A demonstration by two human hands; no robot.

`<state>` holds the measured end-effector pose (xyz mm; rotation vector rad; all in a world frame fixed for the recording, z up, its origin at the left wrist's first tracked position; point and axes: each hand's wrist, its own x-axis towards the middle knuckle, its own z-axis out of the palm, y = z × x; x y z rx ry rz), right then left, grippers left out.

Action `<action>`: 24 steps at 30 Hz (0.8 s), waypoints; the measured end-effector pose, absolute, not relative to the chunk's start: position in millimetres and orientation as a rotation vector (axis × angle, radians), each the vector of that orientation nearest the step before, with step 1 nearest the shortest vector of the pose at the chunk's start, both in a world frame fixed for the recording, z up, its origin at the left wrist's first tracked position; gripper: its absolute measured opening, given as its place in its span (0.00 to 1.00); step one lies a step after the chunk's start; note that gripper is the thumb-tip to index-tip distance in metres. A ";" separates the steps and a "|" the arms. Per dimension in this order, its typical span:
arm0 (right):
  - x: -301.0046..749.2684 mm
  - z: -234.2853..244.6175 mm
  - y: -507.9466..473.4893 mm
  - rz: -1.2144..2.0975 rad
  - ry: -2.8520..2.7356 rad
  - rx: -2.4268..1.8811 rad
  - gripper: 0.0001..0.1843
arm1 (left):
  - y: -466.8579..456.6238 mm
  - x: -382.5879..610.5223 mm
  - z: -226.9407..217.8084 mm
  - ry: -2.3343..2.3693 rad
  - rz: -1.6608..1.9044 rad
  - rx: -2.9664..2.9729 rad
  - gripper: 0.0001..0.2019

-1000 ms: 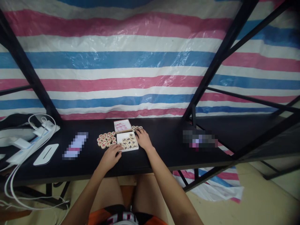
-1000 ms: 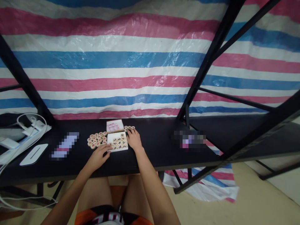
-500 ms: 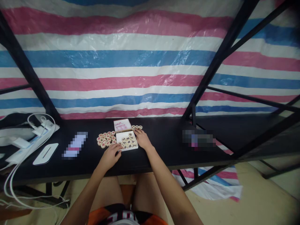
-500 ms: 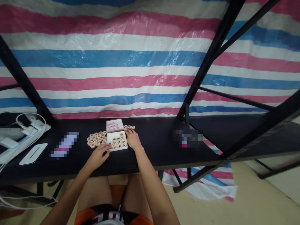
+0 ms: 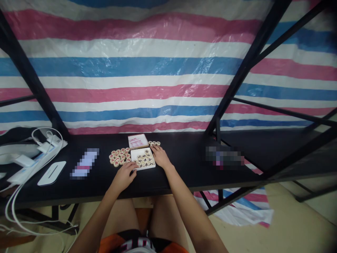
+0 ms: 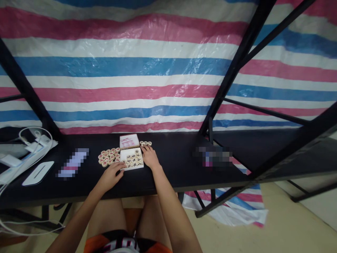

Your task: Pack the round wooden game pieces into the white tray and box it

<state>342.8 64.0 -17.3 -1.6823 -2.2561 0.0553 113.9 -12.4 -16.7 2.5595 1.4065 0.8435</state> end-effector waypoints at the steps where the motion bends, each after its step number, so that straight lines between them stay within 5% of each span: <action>1: 342.9 -17.9 64.4 0.066 -2.255 -1.683 0.28 | -12.5 114.2 -16.5 1.408 0.834 2.558 0.12; 24: 342.6 -24.2 70.9 0.090 -2.242 -1.779 0.25 | -12.1 114.0 -17.5 1.412 0.862 2.547 0.12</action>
